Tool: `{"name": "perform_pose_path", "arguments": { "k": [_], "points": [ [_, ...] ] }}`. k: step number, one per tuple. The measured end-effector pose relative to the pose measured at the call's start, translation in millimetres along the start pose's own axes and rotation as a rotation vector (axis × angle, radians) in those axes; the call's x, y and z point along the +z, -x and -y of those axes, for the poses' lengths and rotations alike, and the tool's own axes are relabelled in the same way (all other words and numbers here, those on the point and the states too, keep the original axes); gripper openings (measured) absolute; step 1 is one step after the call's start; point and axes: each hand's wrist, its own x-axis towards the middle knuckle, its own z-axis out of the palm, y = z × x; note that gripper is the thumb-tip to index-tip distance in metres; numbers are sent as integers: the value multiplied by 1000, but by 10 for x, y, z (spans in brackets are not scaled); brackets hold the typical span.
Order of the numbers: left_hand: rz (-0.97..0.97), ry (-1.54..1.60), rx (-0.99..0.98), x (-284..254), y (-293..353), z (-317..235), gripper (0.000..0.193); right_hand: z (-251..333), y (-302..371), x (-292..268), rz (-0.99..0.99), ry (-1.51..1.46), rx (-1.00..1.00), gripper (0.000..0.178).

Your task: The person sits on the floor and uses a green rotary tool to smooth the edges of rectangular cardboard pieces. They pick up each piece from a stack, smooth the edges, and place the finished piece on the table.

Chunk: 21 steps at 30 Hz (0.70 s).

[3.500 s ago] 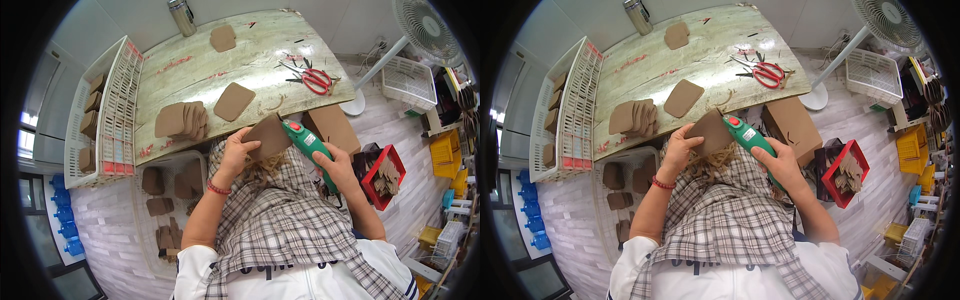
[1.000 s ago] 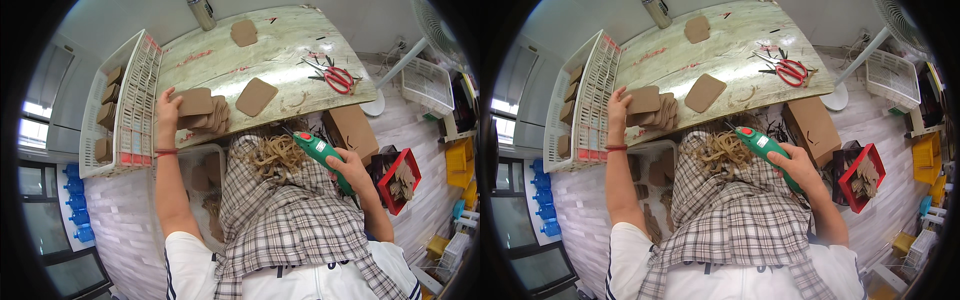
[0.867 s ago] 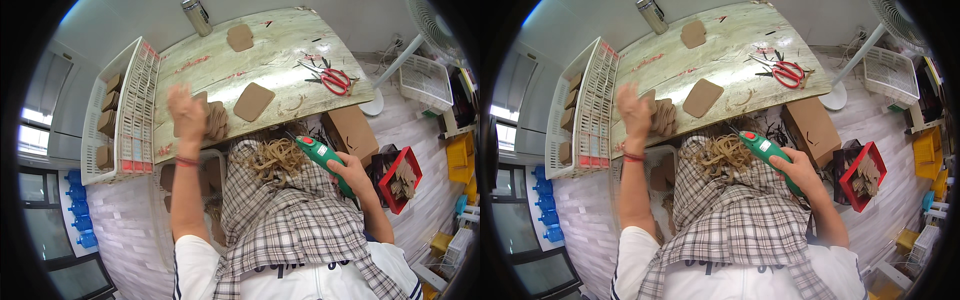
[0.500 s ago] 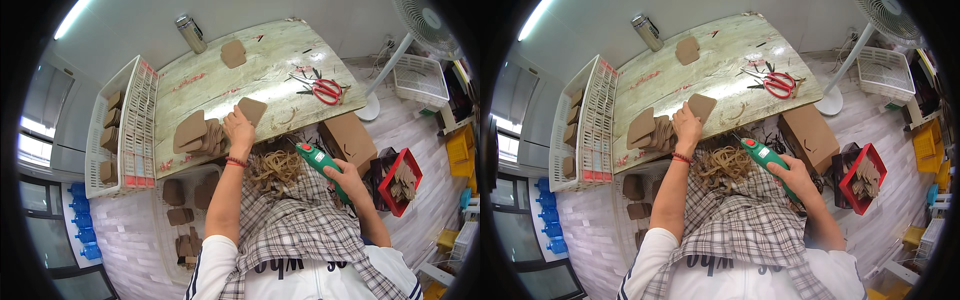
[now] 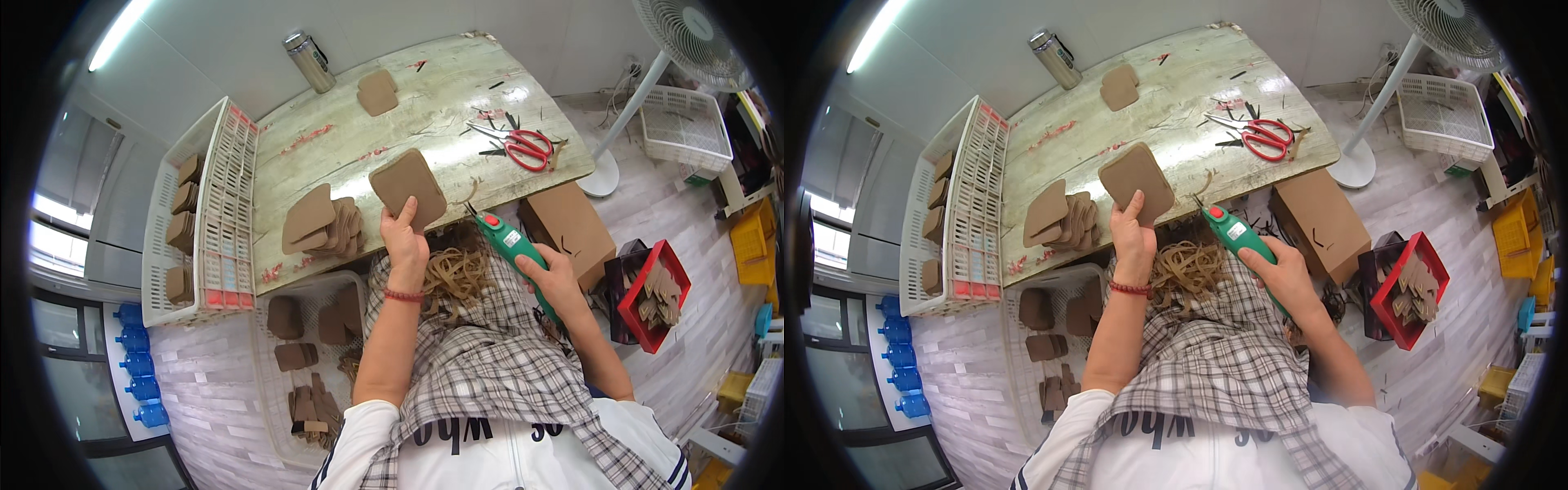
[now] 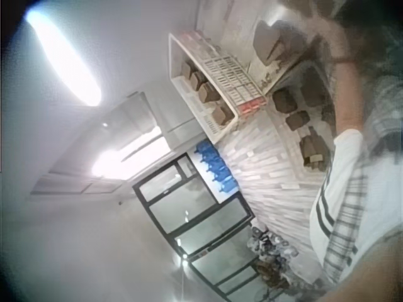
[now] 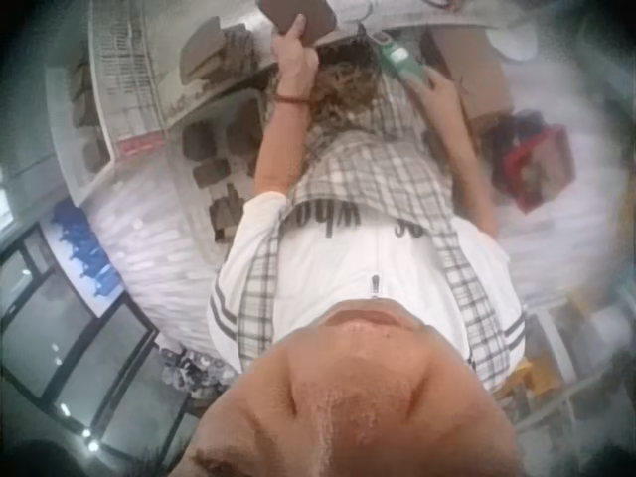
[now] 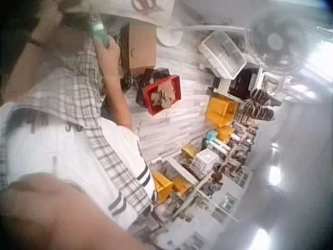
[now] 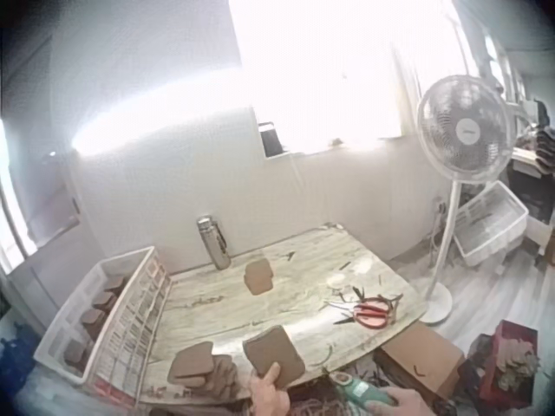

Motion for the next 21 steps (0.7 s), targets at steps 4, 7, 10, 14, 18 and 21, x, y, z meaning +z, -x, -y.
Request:
{"name": "perform_pose_path", "arguments": {
  "k": [4,7,10,14,18,21],
  "points": [
    [82,168,-29,122,50,6,35,119,28,40,16,3,-40,35],
    [89,233,-47,183,81,13,40,165,55,65,5,-72,-43,35],
    [77,266,-62,205,115,26,42,228,84,84,21,-136,-28,35],
    [71,278,-59,227,143,31,42,264,109,117,31,-113,-46,33],
    [83,269,-98,249,192,44,41,254,116,112,39,-133,-37,33],
    [112,224,-112,265,252,71,40,280,111,101,40,-143,-36,34]
  ]
}}
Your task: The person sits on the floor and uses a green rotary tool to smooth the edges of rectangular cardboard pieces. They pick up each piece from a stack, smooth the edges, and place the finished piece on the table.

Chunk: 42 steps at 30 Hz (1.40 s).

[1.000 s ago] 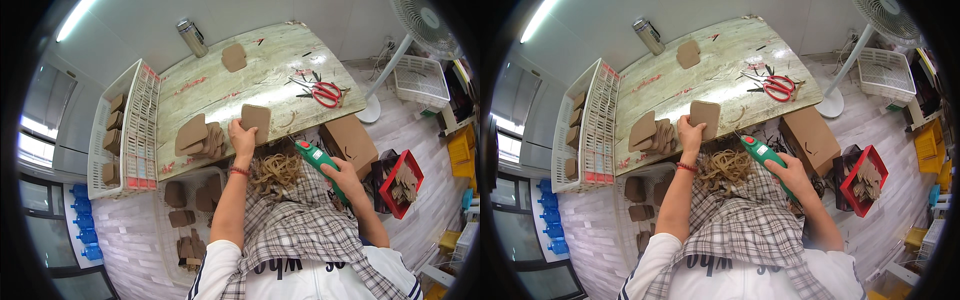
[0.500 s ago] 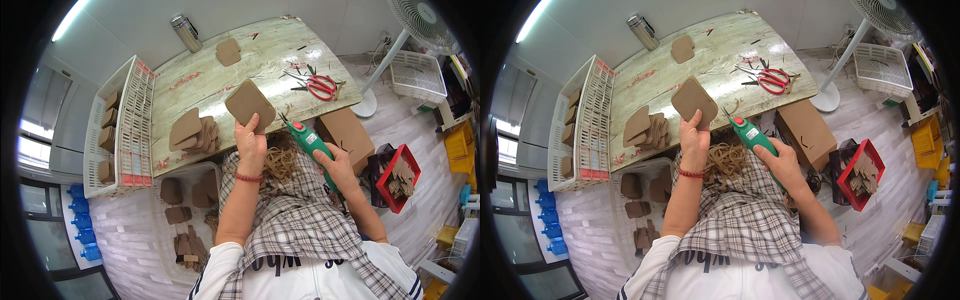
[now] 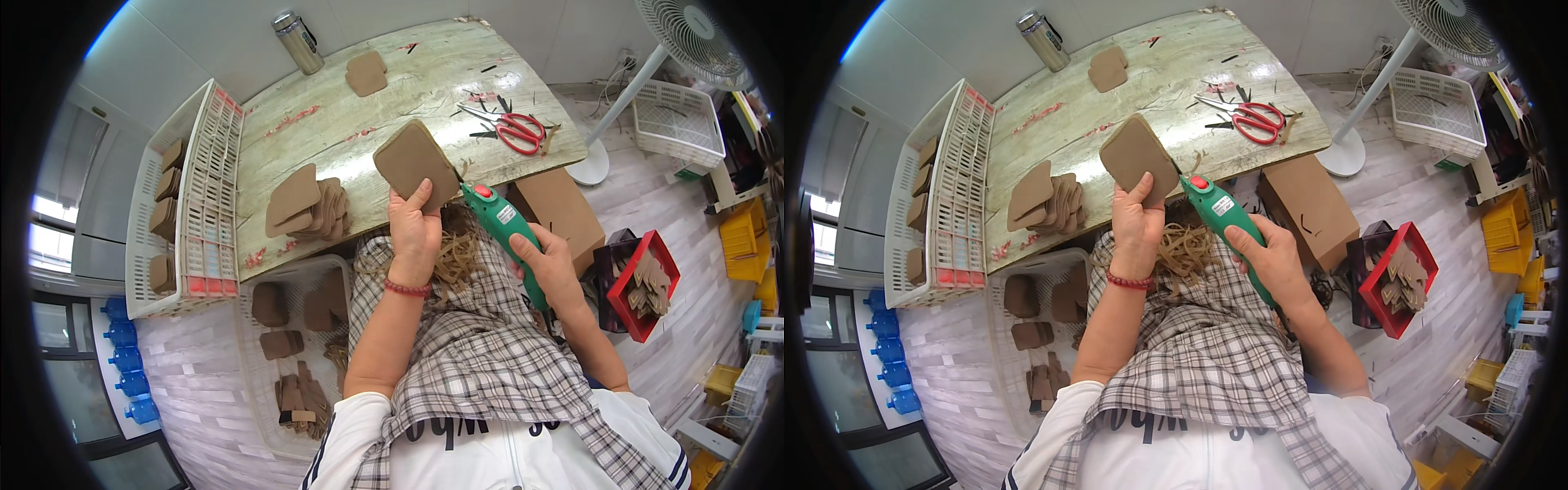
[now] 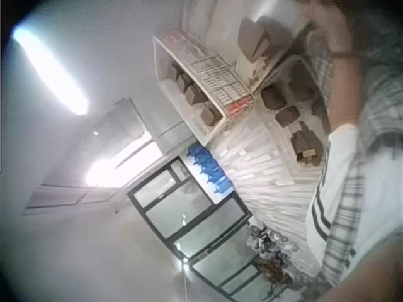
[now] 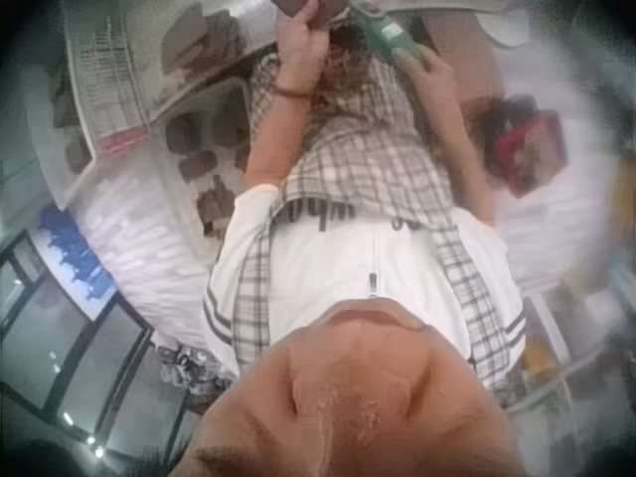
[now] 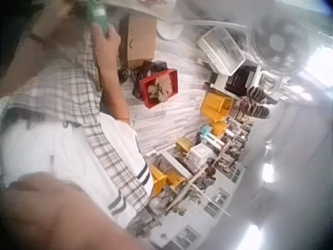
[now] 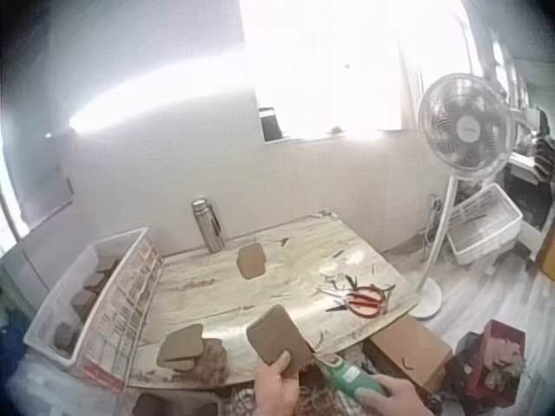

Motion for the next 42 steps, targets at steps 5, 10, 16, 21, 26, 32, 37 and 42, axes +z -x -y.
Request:
{"name": "perform_pose_path", "arguments": {
  "k": [5,10,16,21,26,32,37,42],
  "points": [
    [45,-53,-51,-31,86,88,38,-1,-10,-11,-52,17,4,34],
    [36,-95,-76,2,234,163,37,-31,-53,-60,-48,33,-5,37],
    [89,-177,-89,66,372,138,38,-22,-60,-139,-49,-13,7,36],
    [116,-217,-91,73,413,129,37,-38,-85,-220,-18,-53,10,38],
    [159,-247,-141,8,417,77,39,-32,-77,-282,-13,-38,8,38],
    [153,-291,-143,-90,423,70,40,-26,-58,-302,14,-33,-4,39],
    [166,-319,-172,-93,456,3,41,-7,-47,-320,19,-75,26,37],
    [153,-421,-251,-97,468,-169,40,-7,-14,-408,60,-79,41,35]
  ]
}}
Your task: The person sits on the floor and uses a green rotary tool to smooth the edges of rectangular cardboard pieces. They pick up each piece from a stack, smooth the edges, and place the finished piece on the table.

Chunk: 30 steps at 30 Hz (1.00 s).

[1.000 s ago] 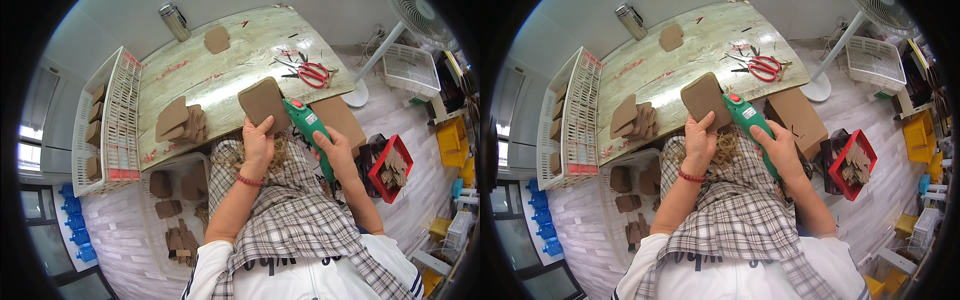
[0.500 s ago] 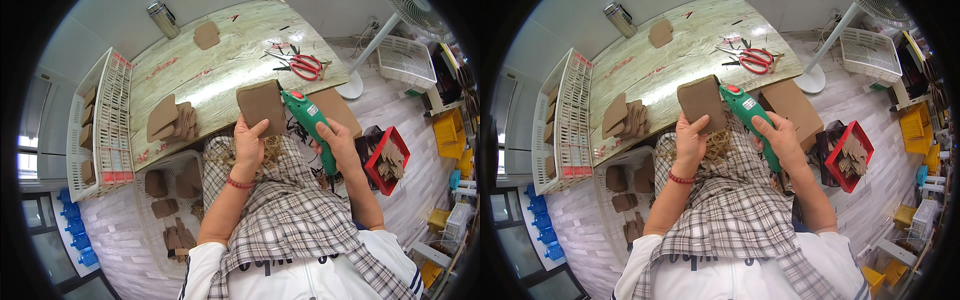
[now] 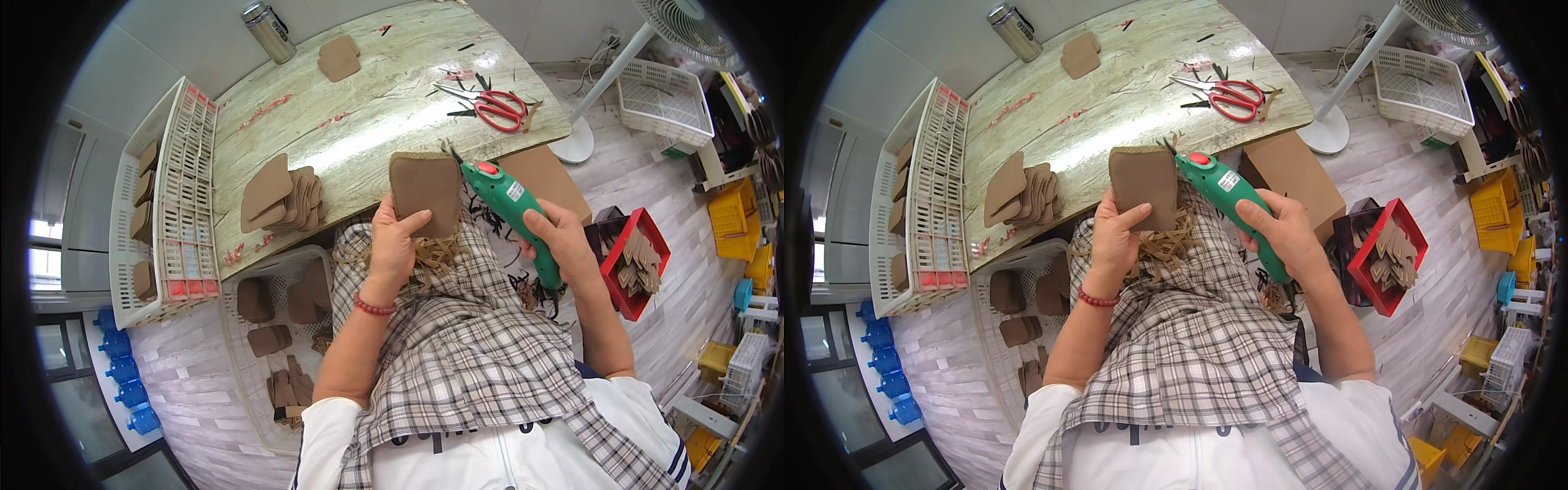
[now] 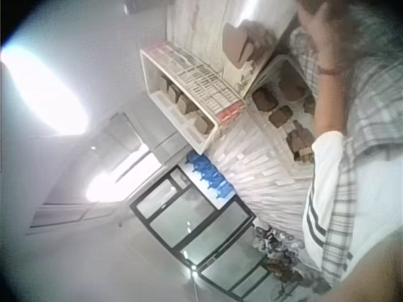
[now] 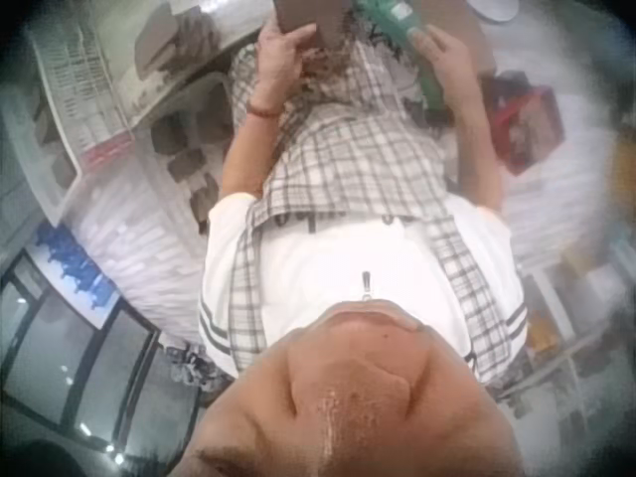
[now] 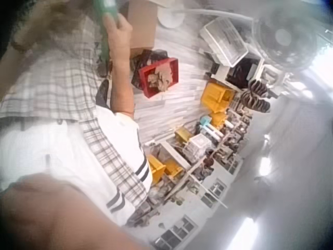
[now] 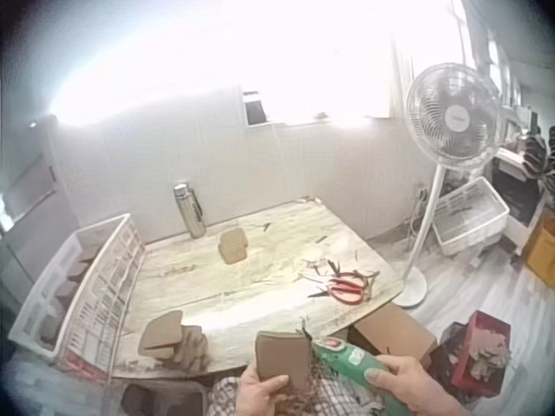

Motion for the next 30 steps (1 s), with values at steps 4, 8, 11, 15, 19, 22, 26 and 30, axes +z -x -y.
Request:
{"name": "perform_pose_path", "arguments": {
  "k": [4,8,11,15,19,22,26,30],
  "points": [
    [48,-171,-4,-168,13,-153,45,51,56,-122,62,150,53,35],
    [79,-334,-88,-262,13,-338,47,90,119,-164,108,218,47,37],
    [118,-392,-133,-328,11,-367,47,53,146,-153,108,235,54,36],
    [145,-455,-243,-332,43,-371,51,10,161,-137,110,271,67,36],
    [174,-419,-325,-296,83,-306,52,-36,155,-43,60,260,81,35],
    [200,-417,-369,-313,104,-248,42,-38,126,-2,94,268,100,35],
    [232,-497,-436,-350,97,-324,43,-4,94,-3,134,259,139,35],
    [225,-696,-343,-402,68,-445,31,-4,105,-36,178,192,187,35]
  ]
}}
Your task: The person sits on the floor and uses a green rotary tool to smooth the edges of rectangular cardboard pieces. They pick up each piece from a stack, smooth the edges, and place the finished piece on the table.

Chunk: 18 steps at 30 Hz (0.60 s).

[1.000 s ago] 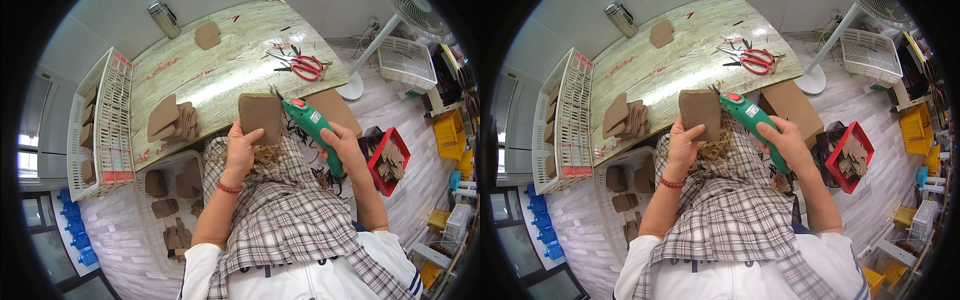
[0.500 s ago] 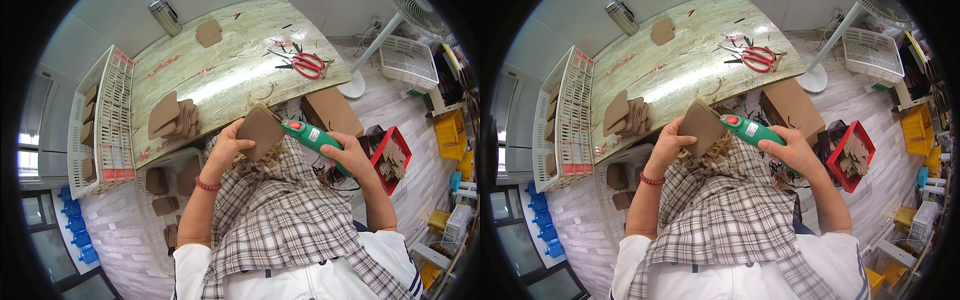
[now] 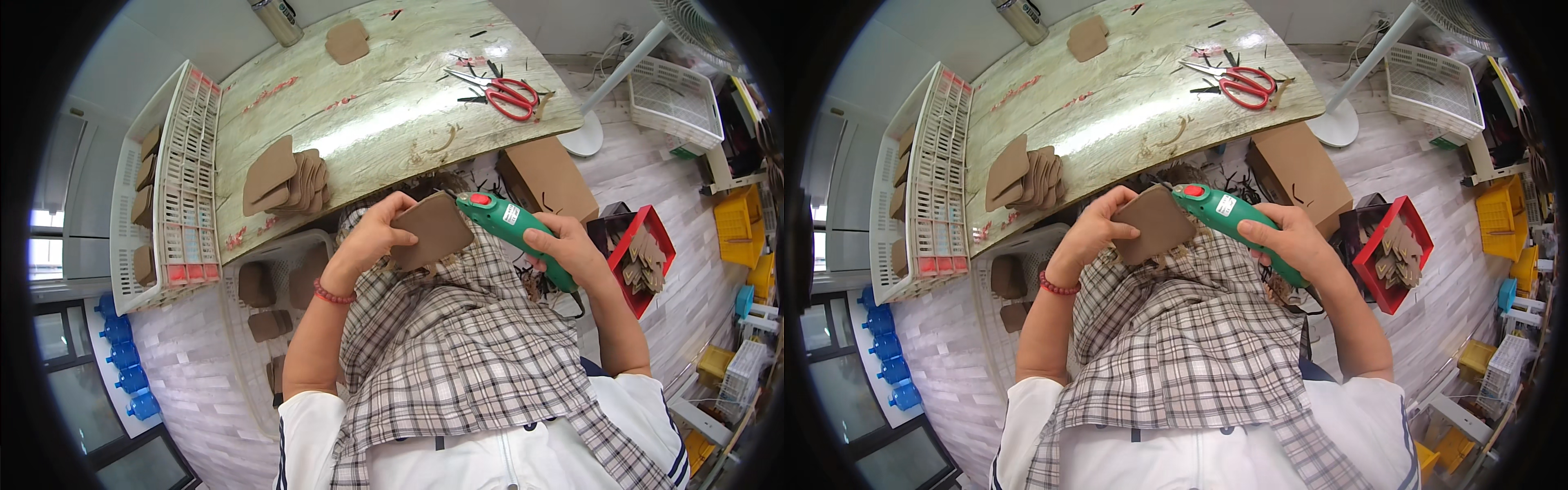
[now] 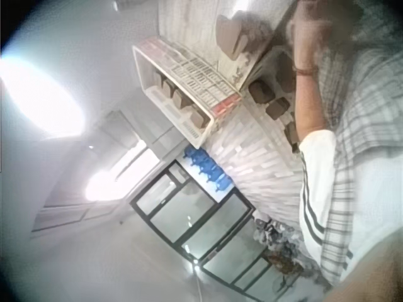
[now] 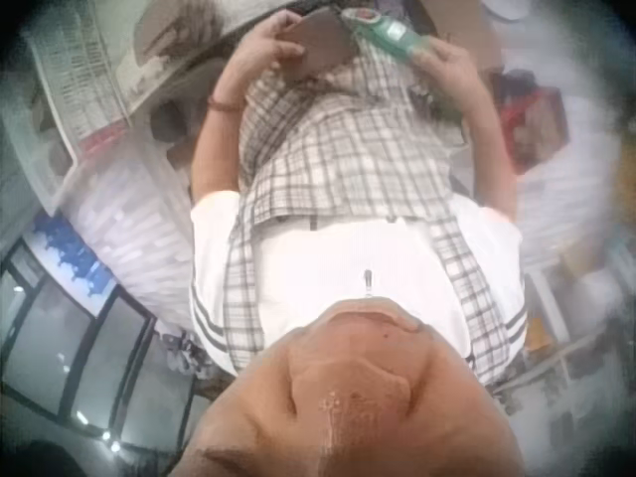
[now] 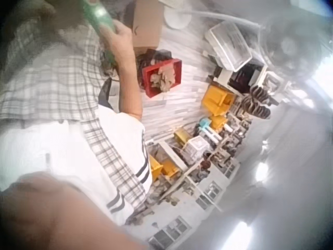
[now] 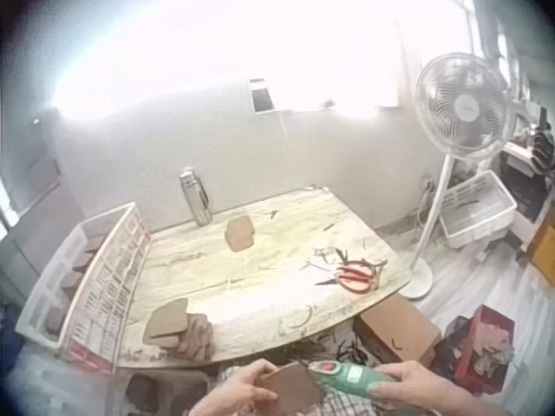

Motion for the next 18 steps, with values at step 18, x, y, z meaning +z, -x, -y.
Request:
{"name": "perform_pose_path", "arguments": {
  "k": [18],
  "points": [
    [-222,338,77,-137,50,157,19,-103,-10,7,101,12,72,35]
  ]
}}
